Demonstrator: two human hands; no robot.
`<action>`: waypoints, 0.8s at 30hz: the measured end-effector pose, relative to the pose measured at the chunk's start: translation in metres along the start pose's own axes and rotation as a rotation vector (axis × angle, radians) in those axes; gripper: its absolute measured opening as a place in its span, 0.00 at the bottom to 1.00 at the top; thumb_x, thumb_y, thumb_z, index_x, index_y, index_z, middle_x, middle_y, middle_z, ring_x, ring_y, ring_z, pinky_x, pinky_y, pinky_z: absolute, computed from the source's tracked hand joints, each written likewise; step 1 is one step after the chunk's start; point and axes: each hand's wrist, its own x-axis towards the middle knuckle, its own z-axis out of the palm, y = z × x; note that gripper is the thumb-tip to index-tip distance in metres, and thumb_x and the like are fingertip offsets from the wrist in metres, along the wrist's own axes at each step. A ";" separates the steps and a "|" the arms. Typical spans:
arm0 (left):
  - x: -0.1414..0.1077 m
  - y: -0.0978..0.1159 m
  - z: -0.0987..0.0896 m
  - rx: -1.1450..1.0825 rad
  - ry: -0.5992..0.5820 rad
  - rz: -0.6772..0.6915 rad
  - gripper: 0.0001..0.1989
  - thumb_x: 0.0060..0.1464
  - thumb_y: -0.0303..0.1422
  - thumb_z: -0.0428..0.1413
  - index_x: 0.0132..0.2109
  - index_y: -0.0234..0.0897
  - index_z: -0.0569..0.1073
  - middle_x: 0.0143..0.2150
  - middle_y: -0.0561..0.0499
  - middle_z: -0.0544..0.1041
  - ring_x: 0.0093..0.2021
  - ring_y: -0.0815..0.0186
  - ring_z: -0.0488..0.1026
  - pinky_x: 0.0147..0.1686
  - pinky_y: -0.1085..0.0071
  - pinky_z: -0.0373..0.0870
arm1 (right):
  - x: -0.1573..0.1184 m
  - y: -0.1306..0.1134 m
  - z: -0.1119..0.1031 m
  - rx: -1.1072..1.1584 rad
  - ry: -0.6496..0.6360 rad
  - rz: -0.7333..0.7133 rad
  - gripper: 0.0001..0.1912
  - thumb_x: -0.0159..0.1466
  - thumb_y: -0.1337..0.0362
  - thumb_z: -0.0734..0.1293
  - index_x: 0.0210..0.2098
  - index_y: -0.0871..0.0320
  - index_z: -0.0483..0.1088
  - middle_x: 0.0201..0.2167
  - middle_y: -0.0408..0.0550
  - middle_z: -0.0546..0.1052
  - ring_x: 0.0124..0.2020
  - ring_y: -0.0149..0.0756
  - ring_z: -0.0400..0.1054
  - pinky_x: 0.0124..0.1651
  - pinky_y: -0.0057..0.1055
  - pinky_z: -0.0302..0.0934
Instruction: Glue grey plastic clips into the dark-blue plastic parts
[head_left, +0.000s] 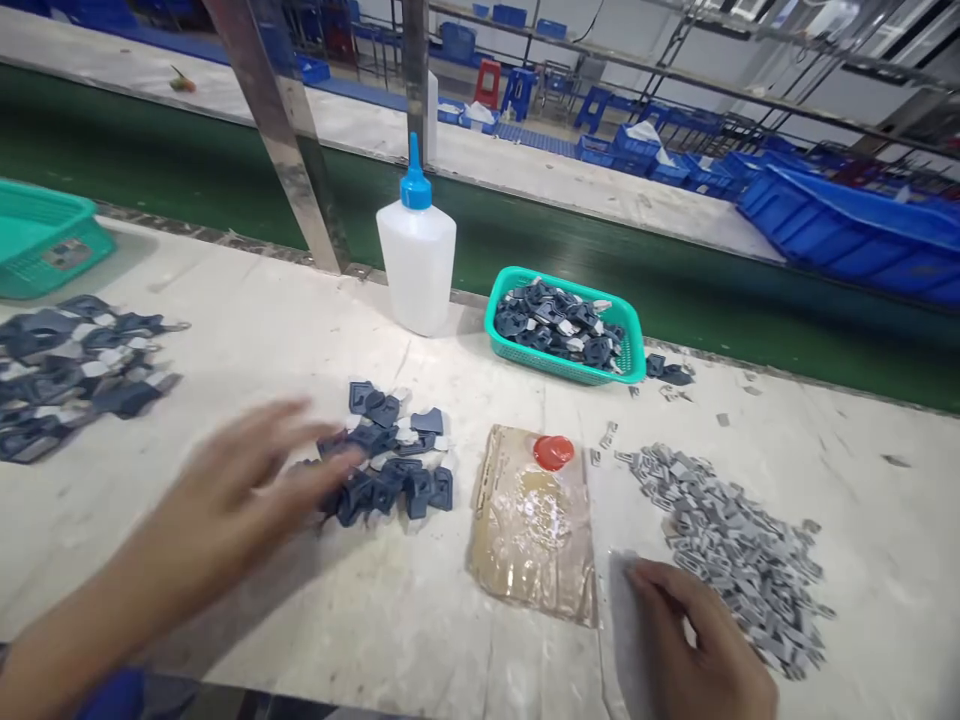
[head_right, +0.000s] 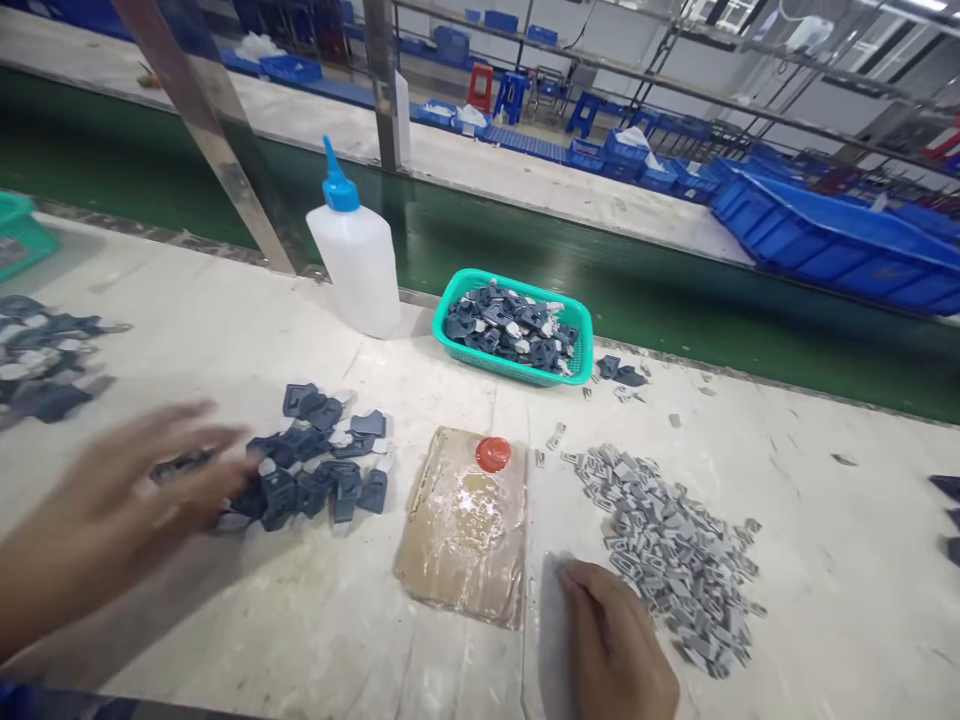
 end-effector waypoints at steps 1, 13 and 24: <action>-0.003 0.013 0.010 -0.074 -0.101 0.084 0.20 0.60 0.21 0.45 0.42 0.47 0.78 0.50 0.60 0.79 0.59 0.63 0.66 0.63 0.58 0.51 | 0.003 -0.001 0.001 -0.006 0.008 -0.004 0.11 0.61 0.55 0.64 0.33 0.53 0.73 0.32 0.42 0.78 0.30 0.32 0.72 0.36 0.28 0.65; 0.024 0.017 0.056 -0.315 -0.402 0.275 0.25 0.53 0.17 0.42 0.43 0.46 0.78 0.51 0.51 0.79 0.61 0.61 0.66 0.64 0.64 0.50 | 0.012 0.002 0.000 0.037 0.001 0.038 0.10 0.63 0.56 0.64 0.35 0.54 0.72 0.34 0.43 0.77 0.39 0.33 0.67 0.41 0.30 0.62; 0.038 0.031 0.045 0.157 -0.496 0.607 0.20 0.53 0.16 0.45 0.39 0.35 0.79 0.44 0.44 0.82 0.52 0.56 0.74 0.63 0.62 0.54 | 0.014 0.014 -0.013 0.011 0.019 -0.060 0.10 0.63 0.56 0.64 0.35 0.54 0.73 0.35 0.46 0.75 0.40 0.36 0.66 0.40 0.34 0.61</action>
